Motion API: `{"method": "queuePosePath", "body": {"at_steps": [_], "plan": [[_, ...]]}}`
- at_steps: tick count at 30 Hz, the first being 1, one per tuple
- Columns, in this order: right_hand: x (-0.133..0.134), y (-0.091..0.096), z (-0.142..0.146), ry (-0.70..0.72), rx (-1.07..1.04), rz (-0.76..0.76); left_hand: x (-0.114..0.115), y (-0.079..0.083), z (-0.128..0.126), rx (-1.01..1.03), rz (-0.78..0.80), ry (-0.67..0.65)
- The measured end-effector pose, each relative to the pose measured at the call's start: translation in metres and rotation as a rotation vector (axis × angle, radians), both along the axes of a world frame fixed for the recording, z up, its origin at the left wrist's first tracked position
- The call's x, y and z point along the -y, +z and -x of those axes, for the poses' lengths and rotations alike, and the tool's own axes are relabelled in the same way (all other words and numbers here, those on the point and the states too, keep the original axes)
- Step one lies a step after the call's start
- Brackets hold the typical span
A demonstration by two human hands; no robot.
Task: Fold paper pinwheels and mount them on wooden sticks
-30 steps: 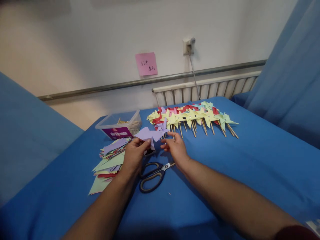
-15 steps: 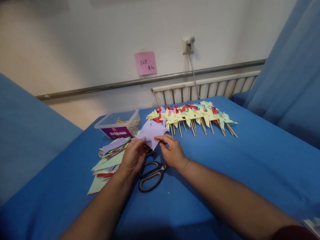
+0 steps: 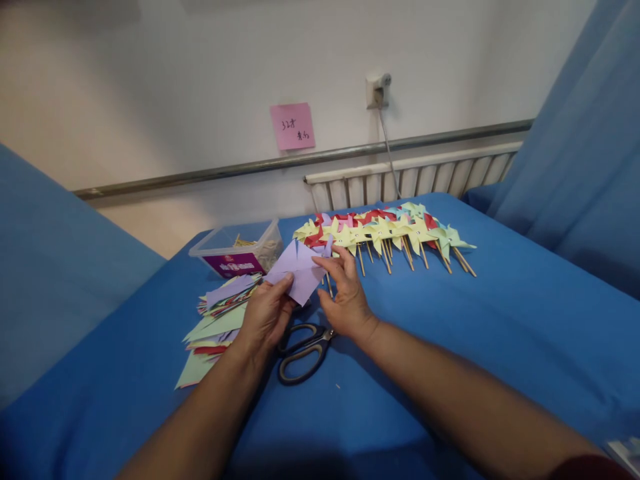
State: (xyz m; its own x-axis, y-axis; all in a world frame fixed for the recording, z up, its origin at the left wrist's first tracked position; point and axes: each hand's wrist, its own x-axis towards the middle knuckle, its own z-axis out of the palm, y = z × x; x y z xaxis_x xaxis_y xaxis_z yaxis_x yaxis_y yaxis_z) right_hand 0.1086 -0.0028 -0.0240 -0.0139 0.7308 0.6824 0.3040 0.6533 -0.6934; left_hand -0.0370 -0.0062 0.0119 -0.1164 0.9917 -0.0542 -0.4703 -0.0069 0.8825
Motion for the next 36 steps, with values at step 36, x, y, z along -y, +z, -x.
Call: {"method": "queuePosePath", "body": {"at_steps": [36], "plan": [[-0.0054, 0.0019, -0.0055, -0.013, 0.096, -0.032, 0.0046, -0.0042, -0.0047, -0.094, 0.017, -0.044]]}}
